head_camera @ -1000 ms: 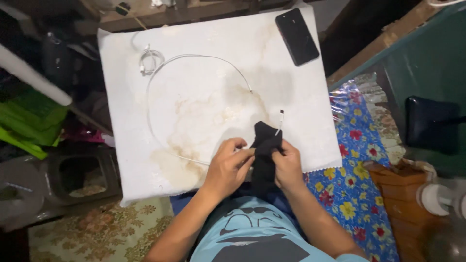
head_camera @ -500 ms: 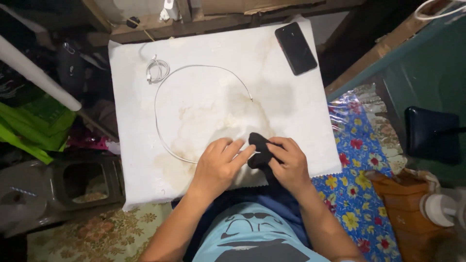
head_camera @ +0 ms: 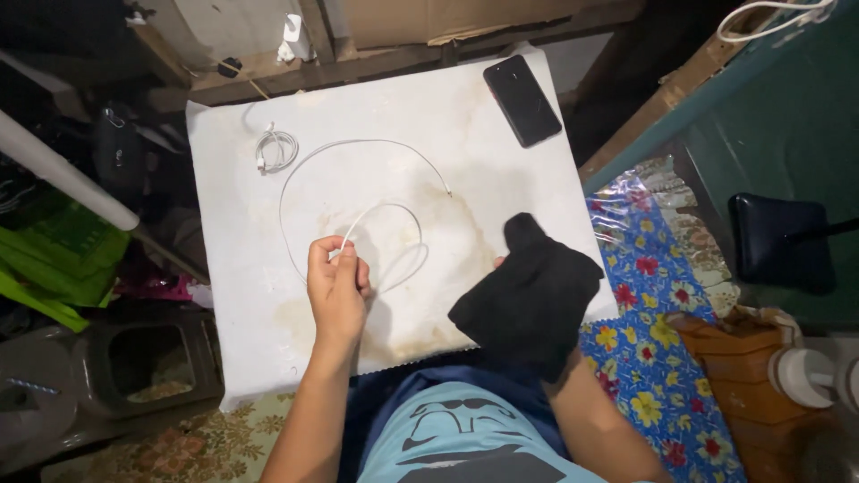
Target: Wiping a white charging cable with a black cloth to clean it.
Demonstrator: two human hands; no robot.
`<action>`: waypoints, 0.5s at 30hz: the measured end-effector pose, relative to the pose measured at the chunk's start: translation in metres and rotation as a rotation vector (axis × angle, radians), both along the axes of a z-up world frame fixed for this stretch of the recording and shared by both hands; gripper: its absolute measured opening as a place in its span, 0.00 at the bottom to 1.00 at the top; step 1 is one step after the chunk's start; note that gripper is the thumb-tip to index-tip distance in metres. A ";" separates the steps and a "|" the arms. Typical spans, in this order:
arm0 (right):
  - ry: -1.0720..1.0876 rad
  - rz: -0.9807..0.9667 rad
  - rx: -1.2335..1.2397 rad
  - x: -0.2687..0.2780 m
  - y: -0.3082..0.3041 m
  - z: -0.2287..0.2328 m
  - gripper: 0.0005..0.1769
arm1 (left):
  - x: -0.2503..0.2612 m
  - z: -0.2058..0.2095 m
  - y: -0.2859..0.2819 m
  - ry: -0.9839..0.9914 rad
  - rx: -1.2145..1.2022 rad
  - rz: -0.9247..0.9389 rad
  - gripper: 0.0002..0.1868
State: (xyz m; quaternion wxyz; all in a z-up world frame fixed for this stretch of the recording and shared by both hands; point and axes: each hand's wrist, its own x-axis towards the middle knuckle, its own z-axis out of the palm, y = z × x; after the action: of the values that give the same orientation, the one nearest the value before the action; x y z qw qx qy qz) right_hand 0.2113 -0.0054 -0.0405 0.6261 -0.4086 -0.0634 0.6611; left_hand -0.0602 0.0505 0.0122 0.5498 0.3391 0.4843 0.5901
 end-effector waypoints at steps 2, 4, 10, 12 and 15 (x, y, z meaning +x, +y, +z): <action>-0.010 0.055 -0.003 -0.004 -0.005 -0.009 0.22 | 0.002 -0.009 -0.003 0.005 0.031 0.000 0.05; -0.019 0.109 -0.008 -0.009 -0.012 -0.017 0.22 | 0.009 -0.016 -0.011 0.010 0.061 -0.001 0.04; -0.059 0.337 -0.002 -0.024 -0.019 -0.029 0.22 | 0.050 -0.006 -0.043 0.313 0.254 -0.147 0.08; -0.006 0.344 -0.029 -0.030 -0.018 -0.027 0.22 | 0.059 0.013 -0.048 0.603 0.425 -0.185 0.08; 0.048 0.318 0.002 -0.036 -0.016 -0.020 0.20 | 0.062 0.021 -0.051 0.800 0.358 -0.288 0.06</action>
State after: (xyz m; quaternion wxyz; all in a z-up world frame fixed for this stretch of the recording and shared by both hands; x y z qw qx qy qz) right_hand 0.1757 -0.0213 -0.0606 0.5154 -0.3769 -0.1130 0.7613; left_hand 0.0021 -0.0001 0.0329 0.3288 0.6935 0.4970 0.4048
